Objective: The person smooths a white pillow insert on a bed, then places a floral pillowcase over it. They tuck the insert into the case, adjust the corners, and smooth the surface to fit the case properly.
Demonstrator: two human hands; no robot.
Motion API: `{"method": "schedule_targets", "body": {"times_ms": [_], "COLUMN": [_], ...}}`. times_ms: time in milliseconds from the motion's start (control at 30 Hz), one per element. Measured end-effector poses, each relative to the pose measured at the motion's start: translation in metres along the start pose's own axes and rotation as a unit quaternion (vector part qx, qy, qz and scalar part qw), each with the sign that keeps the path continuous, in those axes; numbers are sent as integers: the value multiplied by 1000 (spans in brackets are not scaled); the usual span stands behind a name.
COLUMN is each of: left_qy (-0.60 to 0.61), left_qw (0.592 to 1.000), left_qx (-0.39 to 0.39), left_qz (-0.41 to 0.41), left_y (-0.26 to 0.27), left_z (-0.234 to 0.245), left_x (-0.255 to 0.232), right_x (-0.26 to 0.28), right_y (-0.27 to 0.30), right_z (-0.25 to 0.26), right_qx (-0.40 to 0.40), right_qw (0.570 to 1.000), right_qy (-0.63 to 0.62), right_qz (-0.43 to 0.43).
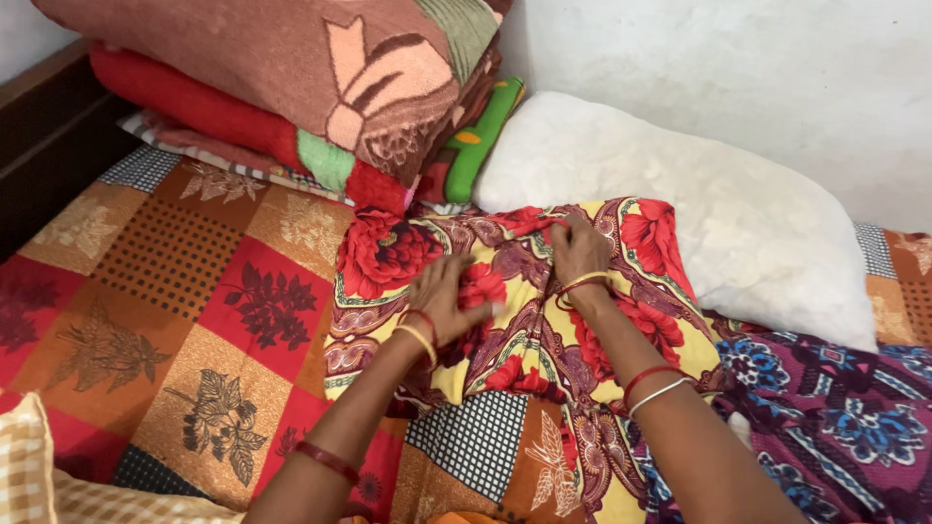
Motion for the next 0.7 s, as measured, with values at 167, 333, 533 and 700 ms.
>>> {"method": "schedule_targets", "body": {"times_ms": [167, 333, 533, 700], "left_qy": [-177, -52, 245, 216], "left_qw": [983, 990, 886, 891], "left_qx": [21, -105, -275, -322], "left_qz": [50, 84, 281, 234], "left_y": [28, 25, 37, 19], "left_z": [24, 34, 21, 6], "left_x": [18, 42, 112, 137], "right_x": [-17, -19, -9, 19], "right_y": [16, 17, 23, 27], "right_z": [3, -5, 49, 42], "right_qx": [-59, 15, -32, 20], "right_qw": [998, 1000, 987, 986], "right_qy": [-25, 23, 153, 163], "right_qz": [22, -12, 27, 8]}}
Point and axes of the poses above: each hand's wrist, its own y-axis away from the middle knuckle, its own z-axis out of the back of the hand, x = y × z, the point moved 9 cm from there along -y, towards the middle knuckle
